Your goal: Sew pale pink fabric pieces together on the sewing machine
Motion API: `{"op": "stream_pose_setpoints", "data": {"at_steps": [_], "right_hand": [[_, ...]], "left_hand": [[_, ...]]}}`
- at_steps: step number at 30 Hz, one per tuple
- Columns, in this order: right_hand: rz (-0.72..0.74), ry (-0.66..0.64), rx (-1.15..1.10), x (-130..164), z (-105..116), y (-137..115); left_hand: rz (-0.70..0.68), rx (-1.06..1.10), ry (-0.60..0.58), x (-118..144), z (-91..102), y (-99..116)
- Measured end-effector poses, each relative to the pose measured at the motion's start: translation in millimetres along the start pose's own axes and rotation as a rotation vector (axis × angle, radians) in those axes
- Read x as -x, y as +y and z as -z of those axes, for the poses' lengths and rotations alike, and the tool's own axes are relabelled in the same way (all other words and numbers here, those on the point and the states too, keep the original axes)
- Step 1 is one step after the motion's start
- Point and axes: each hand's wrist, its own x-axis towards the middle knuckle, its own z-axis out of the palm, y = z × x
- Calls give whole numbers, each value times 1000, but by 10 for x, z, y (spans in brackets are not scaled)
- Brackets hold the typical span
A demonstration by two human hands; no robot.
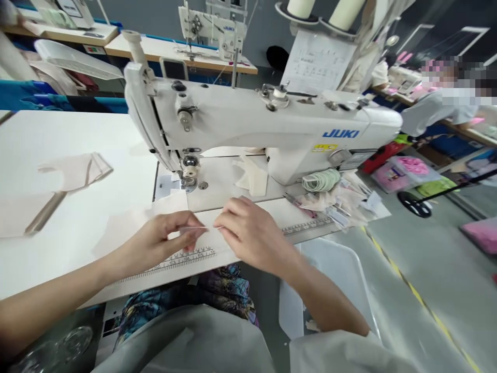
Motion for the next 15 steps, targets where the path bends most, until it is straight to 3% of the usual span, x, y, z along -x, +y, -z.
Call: {"op": "stream_pose_setpoints", "data": {"at_steps": [2, 5, 7, 10, 15], "right_hand": [[58, 57, 178, 58, -56, -86], [99, 90, 134, 116, -103, -194], [152, 130, -18, 124, -113, -241], [271, 156, -257, 98, -131, -262], [283, 114, -422, 19, -218, -246]], "left_hand": [[-54, -101, 48, 154, -1, 18], [-35, -76, -7, 359, 45, 21], [91, 83, -73, 436, 75, -13], [262, 428, -50, 448, 91, -99], [351, 793, -25, 363, 126, -130]]}}
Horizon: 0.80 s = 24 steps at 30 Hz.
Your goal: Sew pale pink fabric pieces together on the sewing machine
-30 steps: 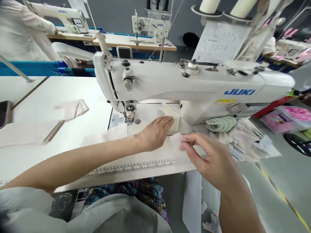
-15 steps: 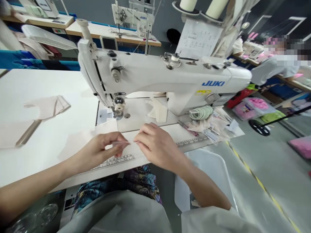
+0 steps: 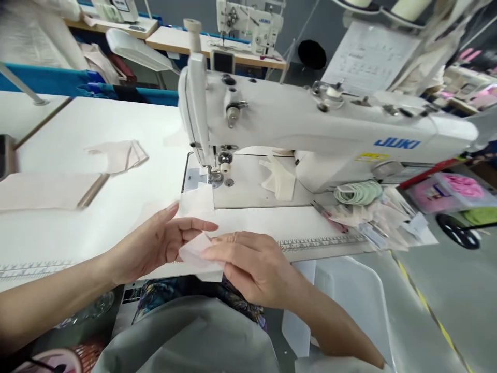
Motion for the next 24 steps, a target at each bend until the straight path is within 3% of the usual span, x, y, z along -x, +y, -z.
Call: {"op": "stream_pose_setpoints", "data": {"at_steps": [3, 8, 12, 16, 20, 24], "right_hand": [[-24, 17, 31, -6, -44, 26], [-101, -5, 95, 80, -131, 97], [-75, 30, 382, 213, -220, 239], [-106, 26, 608, 350, -229, 373], [-241, -9, 667, 456, -187, 413], [-281, 0, 705, 518, -186, 408]], "left_hand": [[-29, 7, 52, 6, 2, 34], [-142, -229, 154, -93, 92, 8], [-385, -609, 218, -428, 121, 53], [-651, -1105, 251, -633, 21, 93], [-726, -1571, 183, -370, -203, -136], [-828, -1818, 259, -69, -435, -572]]}}
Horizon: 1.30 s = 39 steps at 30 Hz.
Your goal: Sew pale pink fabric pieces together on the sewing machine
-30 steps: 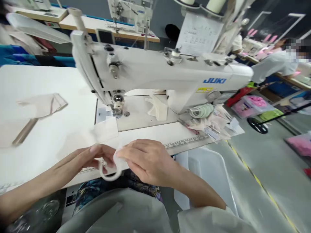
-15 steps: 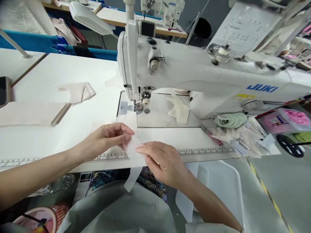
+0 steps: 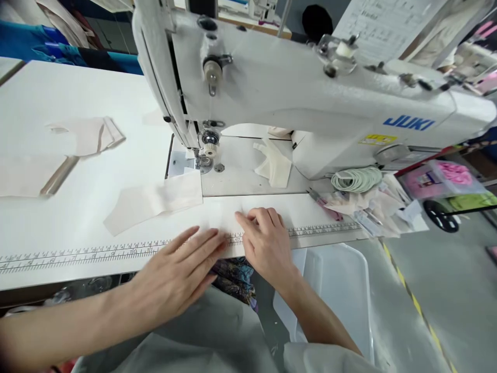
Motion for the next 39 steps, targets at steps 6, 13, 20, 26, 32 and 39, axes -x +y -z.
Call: {"op": "stream_pose_setpoints", "data": {"at_steps": [6, 13, 20, 26, 32, 39], "right_hand": [[3, 34, 2, -21, 34, -7], [196, -174, -146, -277, 50, 106], [86, -147, 14, -261, -20, 55], [70, -97, 36, -228, -37, 29], [127, -178, 34, -252, -35, 60], [91, -192, 114, -247, -53, 24]], "left_hand": [[23, -5, -6, 96, -157, 115], [-25, 98, -43, 121, 12, -111], [34, -2, -36, 124, 97, -107], [122, -44, -1, 66, -83, 78], [126, -82, -25, 107, -164, 88], [148, -52, -2, 144, -138, 91]]}}
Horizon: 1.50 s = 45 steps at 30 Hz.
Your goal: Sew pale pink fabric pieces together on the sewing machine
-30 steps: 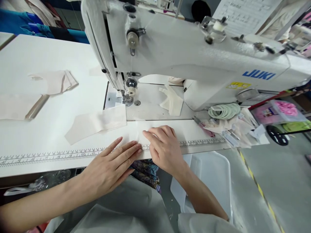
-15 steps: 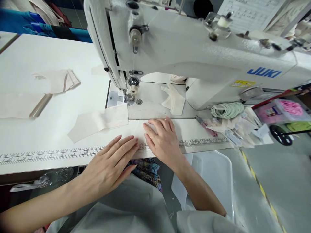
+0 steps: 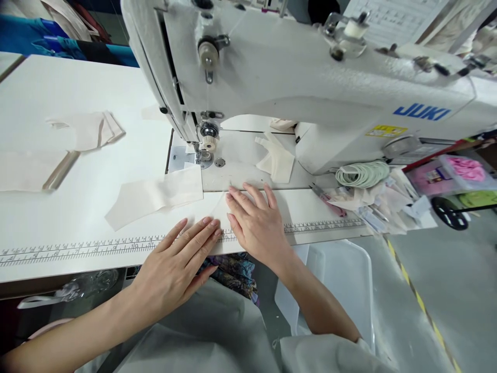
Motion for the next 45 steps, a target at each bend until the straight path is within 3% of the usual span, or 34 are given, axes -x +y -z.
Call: {"op": "stream_pose_setpoints", "data": {"at_steps": [5, 13, 21, 29, 38, 45], "right_hand": [[-17, 5, -17, 9, -5, -17], [-59, 141, -145, 104, -39, -45], [-13, 59, -155, 102, -28, -50], [-23, 28, -74, 103, -20, -46], [-42, 73, -166, 112, -41, -34], [33, 34, -157, 119, -12, -37]], "left_hand": [[-24, 3, 10, -10, 20, -42], [-41, 73, 29, 64, 148, -108], [17, 6, 19, 33, 109, 174], [50, -82, -43, 40, 35, 149], [67, -48, -43, 32, 61, 168], [68, -36, -40, 67, 60, 158]]}}
